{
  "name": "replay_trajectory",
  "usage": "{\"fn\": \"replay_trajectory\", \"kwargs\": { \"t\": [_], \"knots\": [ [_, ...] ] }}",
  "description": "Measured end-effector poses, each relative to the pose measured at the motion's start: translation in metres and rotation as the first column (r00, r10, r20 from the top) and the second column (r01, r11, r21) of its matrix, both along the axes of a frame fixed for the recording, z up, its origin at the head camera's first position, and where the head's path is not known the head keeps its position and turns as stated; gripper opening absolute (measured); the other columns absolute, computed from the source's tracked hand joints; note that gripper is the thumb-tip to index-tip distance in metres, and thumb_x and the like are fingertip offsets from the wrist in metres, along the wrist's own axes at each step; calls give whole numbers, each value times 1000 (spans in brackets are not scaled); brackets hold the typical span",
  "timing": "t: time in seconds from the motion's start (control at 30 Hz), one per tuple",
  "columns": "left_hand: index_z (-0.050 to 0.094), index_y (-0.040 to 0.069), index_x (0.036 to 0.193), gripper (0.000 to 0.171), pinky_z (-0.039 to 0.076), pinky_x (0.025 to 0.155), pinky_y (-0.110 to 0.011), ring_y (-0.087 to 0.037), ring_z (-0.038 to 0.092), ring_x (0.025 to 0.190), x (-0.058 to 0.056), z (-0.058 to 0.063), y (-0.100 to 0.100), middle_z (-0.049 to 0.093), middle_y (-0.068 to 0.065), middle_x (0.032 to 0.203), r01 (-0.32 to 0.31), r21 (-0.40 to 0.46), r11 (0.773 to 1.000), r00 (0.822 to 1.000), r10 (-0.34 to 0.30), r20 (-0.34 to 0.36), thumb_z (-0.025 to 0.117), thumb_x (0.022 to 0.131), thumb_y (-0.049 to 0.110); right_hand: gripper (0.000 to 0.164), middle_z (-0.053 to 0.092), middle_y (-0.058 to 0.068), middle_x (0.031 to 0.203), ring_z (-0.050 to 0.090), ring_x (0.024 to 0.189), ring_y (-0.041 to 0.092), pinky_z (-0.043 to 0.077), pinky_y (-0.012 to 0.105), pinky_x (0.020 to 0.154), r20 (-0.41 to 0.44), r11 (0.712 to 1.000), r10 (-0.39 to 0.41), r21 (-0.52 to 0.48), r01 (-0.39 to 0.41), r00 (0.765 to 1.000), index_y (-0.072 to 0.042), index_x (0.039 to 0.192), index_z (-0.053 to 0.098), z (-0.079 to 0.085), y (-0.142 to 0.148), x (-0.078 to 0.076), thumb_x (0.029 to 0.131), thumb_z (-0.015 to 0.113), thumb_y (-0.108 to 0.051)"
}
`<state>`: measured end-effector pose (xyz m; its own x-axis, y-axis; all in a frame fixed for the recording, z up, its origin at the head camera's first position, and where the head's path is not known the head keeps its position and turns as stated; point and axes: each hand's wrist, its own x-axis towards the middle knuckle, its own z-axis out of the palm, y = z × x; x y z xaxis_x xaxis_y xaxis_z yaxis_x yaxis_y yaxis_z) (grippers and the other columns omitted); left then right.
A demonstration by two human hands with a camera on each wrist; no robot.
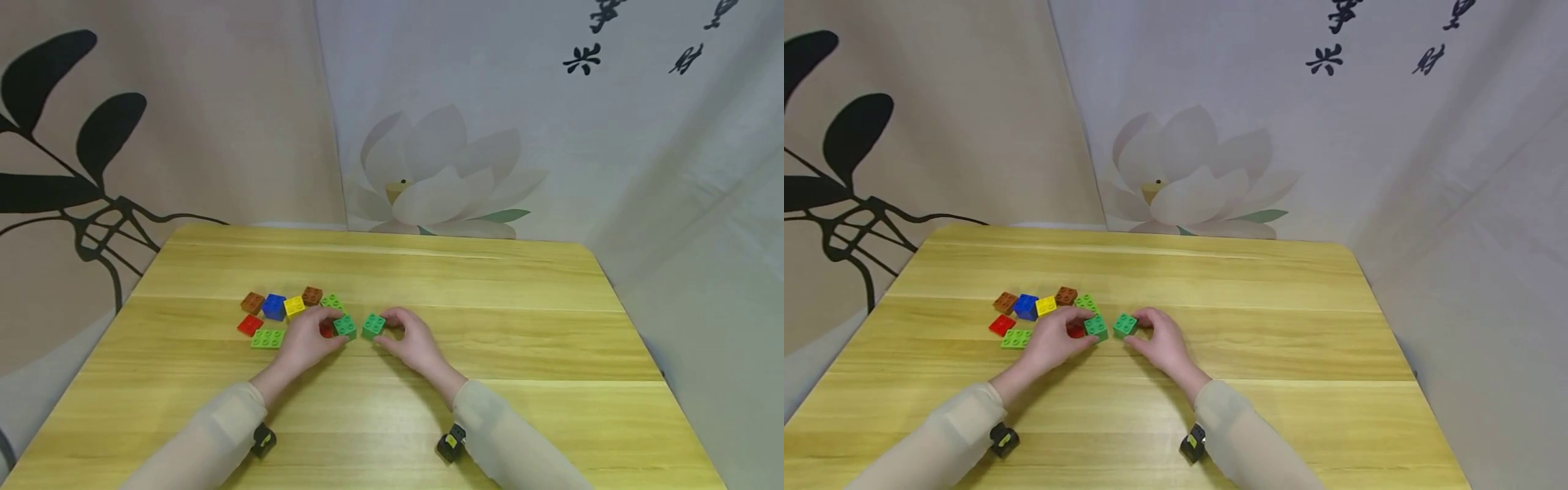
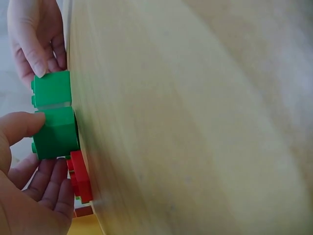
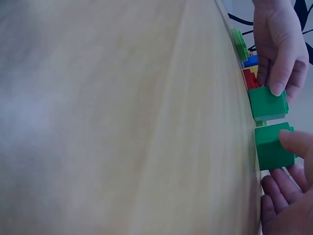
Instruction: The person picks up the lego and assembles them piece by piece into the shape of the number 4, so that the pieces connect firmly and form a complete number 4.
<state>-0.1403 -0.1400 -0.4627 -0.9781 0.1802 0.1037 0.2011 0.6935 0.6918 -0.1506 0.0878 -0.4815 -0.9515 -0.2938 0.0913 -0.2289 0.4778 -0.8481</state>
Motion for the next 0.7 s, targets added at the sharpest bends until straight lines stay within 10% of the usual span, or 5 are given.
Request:
{"fn": "replay_trajectory", "kwargs": {
  "t": [0.7],
  "knots": [
    [72,6,114,37,55,80,-40,-25,64,93,5,8,16,68,-7,104,66,100,993,997,-63,-35,84,79,12,34,68,8,114,61,111,28,46,45,101,141,996,35,-89,-22,989,-5,120,65,5,41,10,87,75,-5]
  ]
}}
